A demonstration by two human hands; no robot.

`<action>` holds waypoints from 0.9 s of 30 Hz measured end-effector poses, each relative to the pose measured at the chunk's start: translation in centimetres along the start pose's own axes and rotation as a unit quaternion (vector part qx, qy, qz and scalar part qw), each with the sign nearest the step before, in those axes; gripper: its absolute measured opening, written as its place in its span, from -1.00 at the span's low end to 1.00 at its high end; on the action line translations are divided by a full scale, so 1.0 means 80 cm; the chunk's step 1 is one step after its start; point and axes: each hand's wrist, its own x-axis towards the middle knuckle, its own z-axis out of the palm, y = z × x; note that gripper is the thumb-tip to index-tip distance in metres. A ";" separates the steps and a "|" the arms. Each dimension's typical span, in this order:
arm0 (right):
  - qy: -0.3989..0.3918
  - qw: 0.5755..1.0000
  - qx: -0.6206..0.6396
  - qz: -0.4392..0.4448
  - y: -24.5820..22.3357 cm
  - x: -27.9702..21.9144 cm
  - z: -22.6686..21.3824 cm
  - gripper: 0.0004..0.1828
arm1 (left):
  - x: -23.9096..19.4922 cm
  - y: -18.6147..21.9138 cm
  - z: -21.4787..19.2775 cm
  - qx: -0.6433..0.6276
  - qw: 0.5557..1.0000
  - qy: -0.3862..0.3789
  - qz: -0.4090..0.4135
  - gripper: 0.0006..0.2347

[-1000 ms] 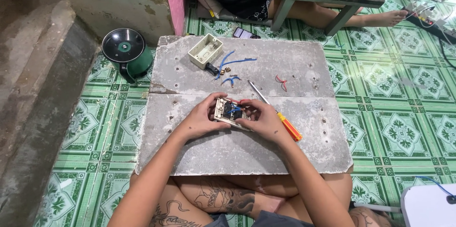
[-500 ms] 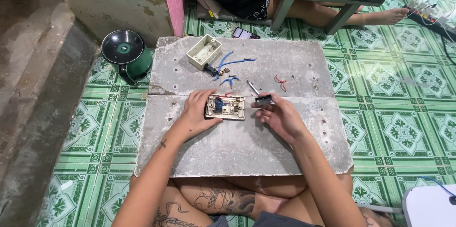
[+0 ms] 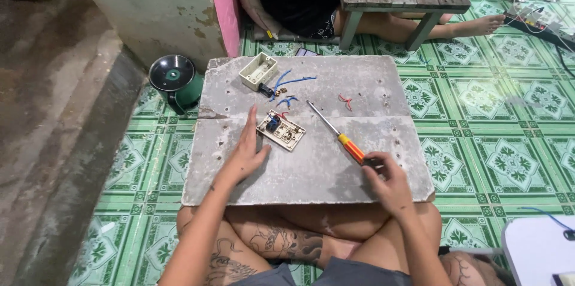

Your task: The person sits on the floor and uses a screwdriver to connect wires to a small electrical component. They manipulate the wires and tighten screws on the component, occasionally picking up and inspecting a black plastic piece before continuing the assembly.

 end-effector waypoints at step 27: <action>0.145 0.930 -0.282 -0.185 0.039 0.038 0.013 -0.56 | -0.089 -0.055 0.056 0.294 0.934 0.173 -0.105 -0.54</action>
